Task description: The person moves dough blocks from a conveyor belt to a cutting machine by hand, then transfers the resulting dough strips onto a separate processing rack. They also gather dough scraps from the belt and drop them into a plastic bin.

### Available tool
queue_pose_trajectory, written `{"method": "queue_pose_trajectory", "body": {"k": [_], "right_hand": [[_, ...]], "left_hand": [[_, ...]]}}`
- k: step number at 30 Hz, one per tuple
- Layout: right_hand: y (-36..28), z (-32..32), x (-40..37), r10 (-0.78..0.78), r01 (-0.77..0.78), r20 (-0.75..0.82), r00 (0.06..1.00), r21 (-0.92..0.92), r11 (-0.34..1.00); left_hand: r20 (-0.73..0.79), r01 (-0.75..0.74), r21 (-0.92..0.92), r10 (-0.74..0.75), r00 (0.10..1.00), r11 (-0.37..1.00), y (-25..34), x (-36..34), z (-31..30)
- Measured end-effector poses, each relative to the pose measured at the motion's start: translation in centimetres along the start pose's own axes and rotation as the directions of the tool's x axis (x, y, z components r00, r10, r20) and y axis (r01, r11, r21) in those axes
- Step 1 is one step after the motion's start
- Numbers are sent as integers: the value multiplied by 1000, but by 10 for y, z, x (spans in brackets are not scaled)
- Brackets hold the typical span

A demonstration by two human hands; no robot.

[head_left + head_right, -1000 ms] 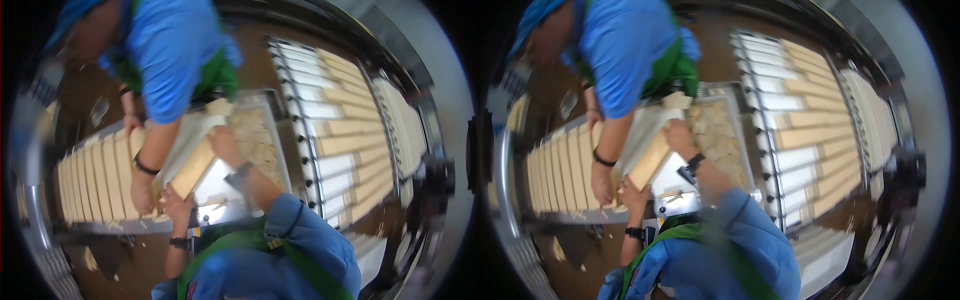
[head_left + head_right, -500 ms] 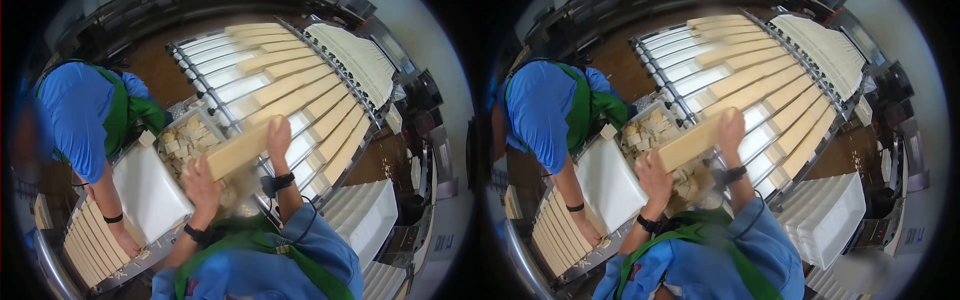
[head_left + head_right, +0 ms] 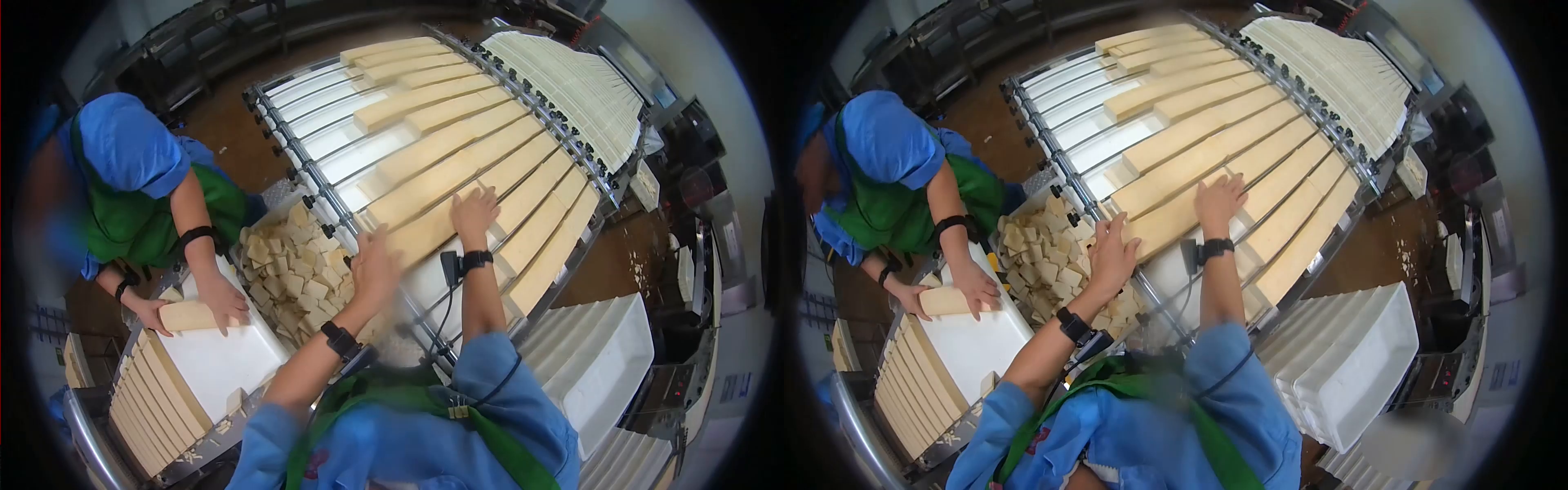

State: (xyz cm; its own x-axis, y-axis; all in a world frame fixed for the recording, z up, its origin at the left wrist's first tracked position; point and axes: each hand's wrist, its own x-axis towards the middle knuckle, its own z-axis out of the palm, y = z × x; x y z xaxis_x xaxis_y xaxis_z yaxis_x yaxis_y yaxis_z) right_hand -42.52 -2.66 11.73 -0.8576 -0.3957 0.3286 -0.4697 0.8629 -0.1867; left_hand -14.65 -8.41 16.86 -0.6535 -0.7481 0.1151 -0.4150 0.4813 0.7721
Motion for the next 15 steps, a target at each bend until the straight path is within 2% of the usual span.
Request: {"method": "queue_pose_trajectory", "body": {"k": [1, 5, 7, 8, 10, 11, 13, 14, 15], "right_hand": [[-1, -10, -9, -43, 36, -113, 993, -58, 998], [-15, -27, -63, -127, 131, -74, 989, 60, 990], [-27, -29, -98, -382, 358, 30, 924, 282, 890], [-33, -33, -113, -398, 371, 39, 917, 287, 883], [-50, -53, -143, -579, 426, 191, 793, 507, 749], [-53, -51, -149, -602, 436, 203, 773, 519, 735], [-52, -47, -151, -595, 551, 169, 786, 245, 798], [-53, -47, -152, -571, 521, 235, 786, 244, 818], [-55, -44, -154, -600, 547, 240, 763, 253, 798]], "left_hand": [[-48, 28, -40, -30, 998, 999, -4, 3, 8], [-105, 101, -84, -109, 988, 991, -1, 0, 23], [-188, 81, -161, -111, 976, 984, -9, -1, 27], [-197, 98, -162, -130, 972, 982, -12, -1, 27], [-213, 24, -267, -83, 974, 963, -21, -2, 23], [-227, 50, -264, -112, 967, 963, -27, -1, 20], [-154, 95, -319, -151, 976, 943, -44, -1, 20], [-217, 41, -321, -115, 969, 946, -52, -8, 20], [-240, 58, -324, -142, 960, 944, -57, -19, 9]]}}
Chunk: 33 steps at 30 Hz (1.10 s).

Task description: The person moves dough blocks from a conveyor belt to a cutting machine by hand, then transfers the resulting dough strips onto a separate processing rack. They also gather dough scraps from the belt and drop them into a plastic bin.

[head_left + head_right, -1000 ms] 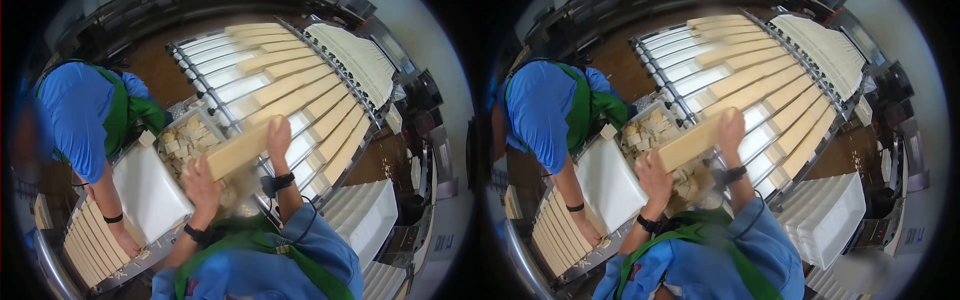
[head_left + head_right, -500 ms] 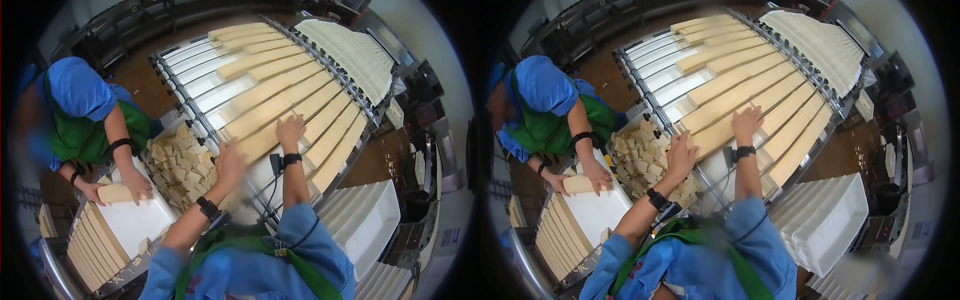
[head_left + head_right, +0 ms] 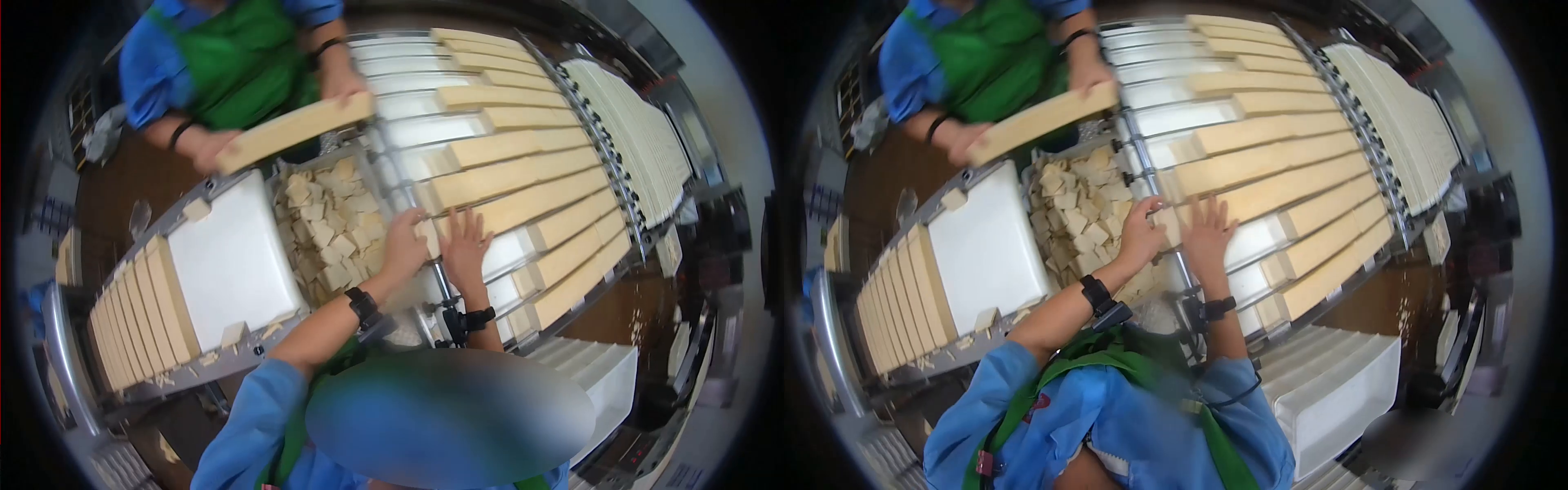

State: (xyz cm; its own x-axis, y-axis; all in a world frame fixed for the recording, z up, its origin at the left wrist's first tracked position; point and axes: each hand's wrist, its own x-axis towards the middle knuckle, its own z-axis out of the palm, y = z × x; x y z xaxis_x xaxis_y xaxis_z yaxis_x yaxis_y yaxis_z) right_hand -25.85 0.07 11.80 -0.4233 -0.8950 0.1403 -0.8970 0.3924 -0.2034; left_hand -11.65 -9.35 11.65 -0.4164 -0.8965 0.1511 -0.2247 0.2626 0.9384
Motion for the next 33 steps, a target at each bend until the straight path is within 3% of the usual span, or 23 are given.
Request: {"method": "queue_pose_trajectory", "body": {"k": [4, 6, 7, 8, 10, 11, 12, 13, 14, 16, 17, 18, 20, 21, 22, 24, 25, 29, 31, 33], "right_hand": [[-15, 5, 0, 114, -110, 3, 994, -240, 965], [-46, -6, 9, 174, -158, 39, 984, -260, 953], [-72, -15, 11, 113, -113, -8, 994, -209, 971], [-93, -8, 13, 26, -23, 16, 1000, -188, 982], [-146, 11, 25, -122, 112, -148, 981, -71, 991], [-194, 4, 27, -175, 168, -114, 978, -74, 983], [-231, 18, 31, -235, 230, -99, 967, -53, 972], [-265, 32, 34, -392, 404, -103, 914, 157, 901], [-296, 45, 36, -524, 535, -136, 841, 354, 767], [-388, 64, 31, -656, 607, -115, 746, 523, 599], [-430, 79, 28, -711, 628, -110, 695, 575, 525], [-471, 98, 27, -760, 640, -110, 640, 624, 449], [-550, 136, 29, -839, 698, -125, 529, 627, 347], [-583, 155, 32, -857, 714, -111, 503, 613, 339], [-615, 171, 36, -873, 728, -96, 478, 599, 333], [-668, 193, 43, -875, 750, -79, 477, 556, 359], [-690, 203, 46, -872, 767, -65, 485, 510, 388], [-740, 234, 57, -871, 810, 3, 491, 367, 458], [-753, 231, 56, -823, 787, 157, 547, 241, 569], [-762, 229, 51, -812, 785, 171, 558, 209, 583]], "left_hand": [[-71, -14, -26, 13, 997, 1000, -3, -38, -80], [-60, 140, -56, -143, 988, 989, -17, -57, -124], [-134, 35, -139, -53, 990, 990, -35, -66, -145], [-218, 55, -120, -81, 973, 991, -40, -77, -175], [-245, 216, 145, -177, 953, 965, -43, -103, -242], [-413, 148, 263, -28, 911, 953, -76, -122, -263], [-525, 275, 300, -82, 847, 913, -97, -142, -289], [-680, 425, 417, -34, 733, 804, -97, -162, -315], [-797, 562, 389, -39, 602, 730, -111, -183, -339], [-912, 733, 291, -52, 406, 615, -136, -227, -386], [-950, 847, 205, -110, 294, 490, -140, -241, -403], [-954, 850, 194, -109, 280, 490, -143, -253, -416], [-952, 899, 61, -246, 184, 434, -151, -274, -441], [-945, 878, 112, -222, 239, 465, -158, -282, -447], [-947, 880, 106, -222, 231, 464, -161, -286, -455], [-899, 757, 84, -278, 338, 648, -164, -286, -466], [-905, 741, 146, -214, 368, 656, -169, -284, -467], [-888, 745, 75, -296, 352, 663, -170, -279, -474], [-878, 762, 47, -337, 340, 645, -170, -277, -477], [-857, 801, 46, -389, 339, 597, -164, -274, -479]]}}
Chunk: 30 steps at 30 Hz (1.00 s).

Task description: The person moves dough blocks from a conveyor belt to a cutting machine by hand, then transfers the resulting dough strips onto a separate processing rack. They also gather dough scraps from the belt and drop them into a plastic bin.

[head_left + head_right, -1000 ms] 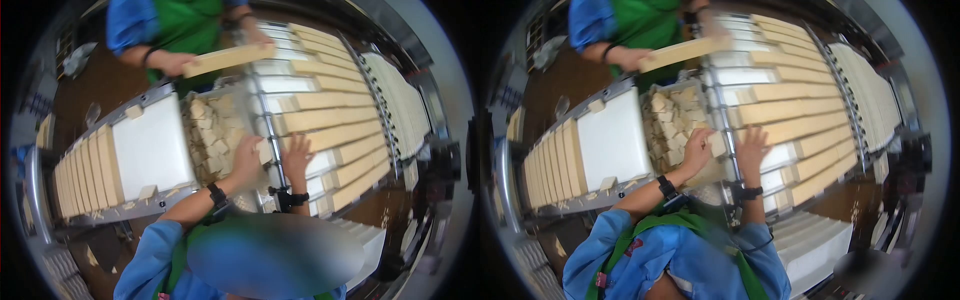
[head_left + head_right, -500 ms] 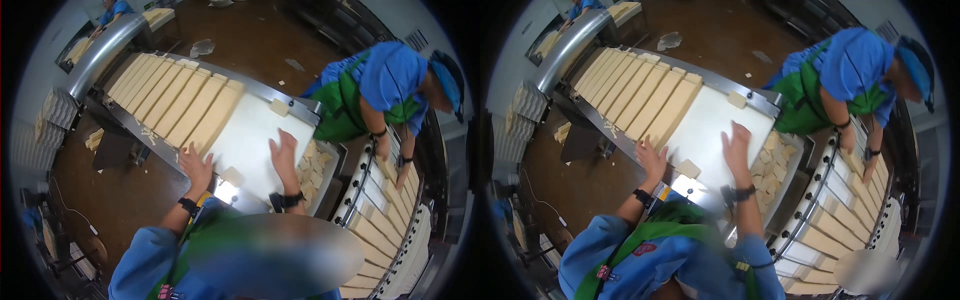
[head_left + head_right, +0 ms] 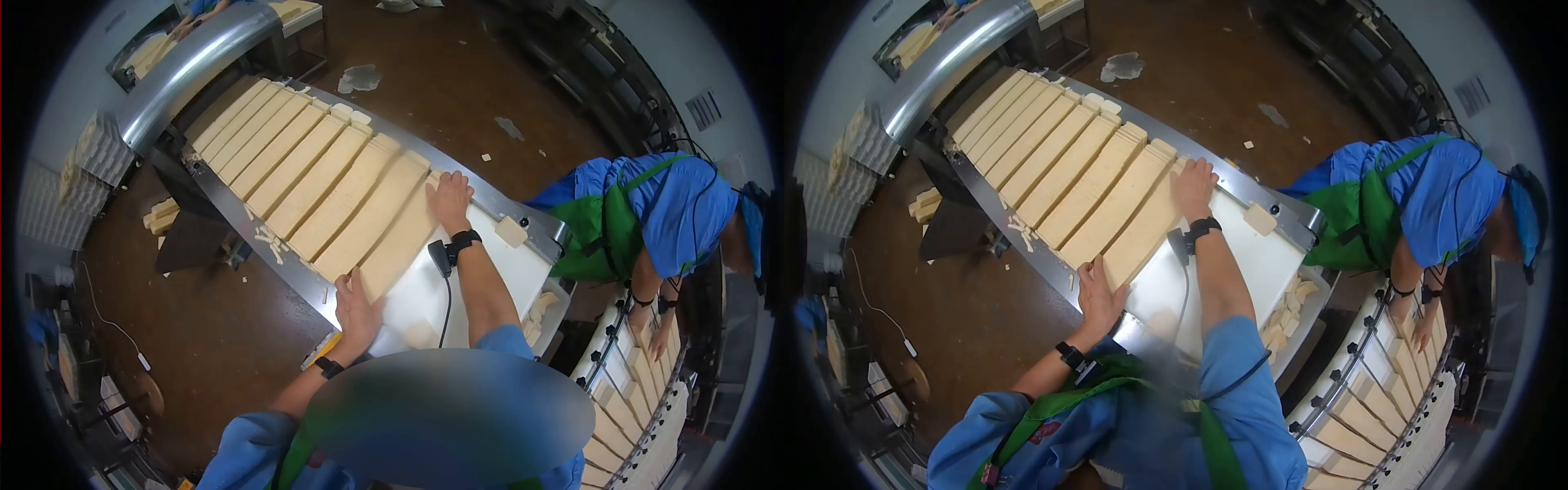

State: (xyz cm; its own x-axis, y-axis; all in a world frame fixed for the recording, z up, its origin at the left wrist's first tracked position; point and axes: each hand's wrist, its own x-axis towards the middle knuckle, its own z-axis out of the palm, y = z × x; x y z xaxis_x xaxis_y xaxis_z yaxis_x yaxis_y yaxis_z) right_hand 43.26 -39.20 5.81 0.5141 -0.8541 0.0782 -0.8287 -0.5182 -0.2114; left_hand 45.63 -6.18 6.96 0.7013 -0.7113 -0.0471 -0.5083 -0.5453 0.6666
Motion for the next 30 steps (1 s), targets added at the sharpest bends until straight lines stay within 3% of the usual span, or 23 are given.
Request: {"method": "queue_pose_trajectory", "body": {"k": [5, 7, 11, 13, 16, 18, 19, 21, 22, 23, 24, 25, 26, 27, 28, 30], "right_hand": [[0, 8, -6, -17, 13, -42, 999, -74, 997], [13, 21, -5, -58, 65, -58, 997, 124, 990], [55, 18, -29, -60, 75, -93, 994, 166, 983], [96, 17, -60, -78, 137, -320, 944, 166, 977], [138, -22, -132, 134, -71, -385, 913, 174, 982], [155, -59, -182, 445, -450, -107, 889, -26, 893], [159, -68, -201, 490, -497, -125, 863, -29, 867], [158, -75, -244, 444, -474, -275, 853, -52, 879], [162, -60, -258, 448, -465, -350, 822, 39, 884], [166, -43, -267, 453, -449, -432, 780, 119, 886], [156, -46, -277, 473, -492, -415, 777, 69, 868], [164, -26, -288, 380, -461, -350, 856, -188, 867], [166, -11, -298, 436, -513, -339, 833, -183, 838], [140, -53, -304, 623, -645, -284, 729, 22, 764], [139, -55, -313, 683, -706, -288, 672, 30, 708], [138, -83, -352, 716, -699, -362, 597, 203, 686]], "left_hand": [[29, 11, 62, -13, 999, 998, 4, -1, 3], [52, 18, 78, -22, 998, 997, 6, 0, 4], [24, -51, 74, 50, 998, 996, 5, 0, 11], [38, -103, 63, 101, 994, 993, 9, 1, 12], [183, -224, 51, 212, 960, 973, 21, 3, 15], [323, -399, 7, 375, 869, 917, 26, 5, 22], [352, -437, -12, 413, 840, 899, 33, 9, 20], [583, -394, 87, 274, 765, 915, 45, 17, 17], [562, -508, 122, 362, 743, 853, 35, 18, 26], [587, -527, 160, 349, 731, 834, 38, 17, 28], [508, -583, 79, 470, 722, 809, 20, 17, 47], [499, -578, 68, 473, 726, 814, 25, 15, 45], [439, -615, 35, 541, 717, 787, 27, 10, 45], [448, -587, 13, 520, 727, 809, 28, 6, 45], [455, -549, 2, 488, 745, 836, 34, -1, 45], [468, -619, -27, 557, 686, 785, 56, -22, 42]]}}
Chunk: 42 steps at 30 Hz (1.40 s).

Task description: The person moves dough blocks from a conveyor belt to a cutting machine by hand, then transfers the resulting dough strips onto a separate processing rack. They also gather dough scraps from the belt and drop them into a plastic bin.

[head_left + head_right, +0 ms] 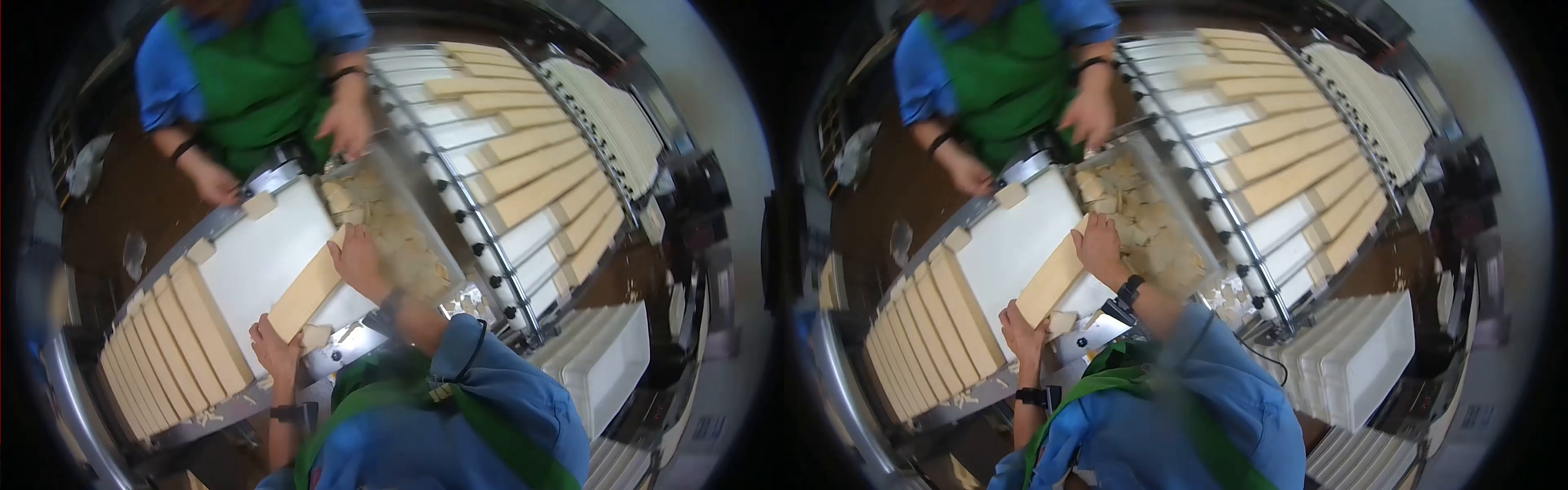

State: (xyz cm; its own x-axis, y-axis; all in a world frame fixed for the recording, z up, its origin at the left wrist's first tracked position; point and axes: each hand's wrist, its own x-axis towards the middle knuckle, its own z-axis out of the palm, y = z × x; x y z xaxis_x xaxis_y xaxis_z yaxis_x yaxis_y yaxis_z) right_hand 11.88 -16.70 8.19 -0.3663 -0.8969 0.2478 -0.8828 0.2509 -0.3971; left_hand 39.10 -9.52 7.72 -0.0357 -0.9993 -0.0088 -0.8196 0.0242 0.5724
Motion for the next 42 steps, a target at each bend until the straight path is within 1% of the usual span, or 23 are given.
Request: {"method": "queue_pose_trajectory", "body": {"k": [2, 4, 6, 8, 12, 13, 15, 16, 17, 18, 19, 21, 22, 24, 28, 30, 31, 33, 34, 36, 37, 39, 42], "right_hand": [[28, -37, -5, 63, -58, -96, 993, 53, 997], [72, -88, -13, 166, -181, -300, 939, -20, 983], [139, -129, -11, 260, -261, -271, 927, 32, 965], [196, -168, -13, 213, -235, -615, 760, 46, 971], [293, -257, -19, 453, -478, -611, 649, 136, 868], [323, -266, -22, 454, -480, -615, 645, 136, 867], [389, -267, -23, 529, -530, -503, 684, 156, 834], [415, -265, -21, 528, -530, -507, 681, 156, 833], [439, -263, -20, 587, -610, -355, 728, 56, 790], [447, -268, -16, 644, -664, -194, 740, -59, 745], [453, -271, -12, 643, -663, -193, 741, -59, 746], [457, -274, -7, 636, -644, -136, 760, -291, 708], [459, -274, -8, 637, -644, -130, 760, -288, 709], [460, -276, -10, 575, -658, -325, 750, -444, 608], [440, -271, -33, 457, -611, -406, 791, -492, 620], [420, -260, -50, 373, -491, -344, 862, -379, 785], [409, -252, -61, 369, -483, -336, 867, -379, 790], [385, -237, -83, 270, -264, -100, 958, 70, 962], [370, -241, -89, 259, -253, -77, 963, 79, 964], [343, -250, -99, 183, -183, 26, 983, -6, 983], [340, -249, -100, 169, -169, 47, 985, 2, 986], [339, -250, -100, 132, -131, -7, 991, -197, 972], [329, -251, -94, 54, -57, -16, 998, -358, 932]], "left_hand": [[-28, -67, -42, 66, 997, 997, 45, -3, 1], [-44, -171, -57, 169, 985, 984, 95, -6, 15], [-72, -310, -114, 303, 950, 944, 162, -13, 26], [-47, -395, -120, 392, 919, 911, 220, -22, 46], [92, -579, -124, 590, 802, 806, 326, -54, 71], [91, -583, -126, 595, 799, 803, 347, -63, 79], [254, -592, -208, 627, 737, 779, 383, -76, 93], [252, -595, -209, 630, 734, 776, 397, -78, 99], [345, -581, -243, 629, 697, 777, 408, -81, 104], [435, -562, -274, 622, 651, 780, 420, -82, 108], [434, -561, -274, 621, 653, 781, 432, -82, 113], [479, -545, -234, 583, 656, 805, 452, -80, 121], [482, -544, -228, 579, 658, 808, 455, -76, 133], [406, -459, -434, 623, 668, 775, 454, -66, 170], [333, -412, -452, 577, 746, 792, 466, -72, 204], [356, -286, -463, 472, 806, 839, 473, -75, 196], [355, -279, -459, 463, 812, 843, 471, -74, 196], [369, -233, -557, 490, 790, 797, 458, -71, 198], [370, -217, -546, 466, 803, 809, 451, -71, 205], [224, -287, -650, 538, 812, 704, 441, -70, 221], [225, -274, -641, 516, 827, 717, 438, -68, 225], [229, -266, -689, 551, 802, 674, 430, -65, 224], [223, -200, -703, 480, 849, 682, 407, -62, 205]]}}
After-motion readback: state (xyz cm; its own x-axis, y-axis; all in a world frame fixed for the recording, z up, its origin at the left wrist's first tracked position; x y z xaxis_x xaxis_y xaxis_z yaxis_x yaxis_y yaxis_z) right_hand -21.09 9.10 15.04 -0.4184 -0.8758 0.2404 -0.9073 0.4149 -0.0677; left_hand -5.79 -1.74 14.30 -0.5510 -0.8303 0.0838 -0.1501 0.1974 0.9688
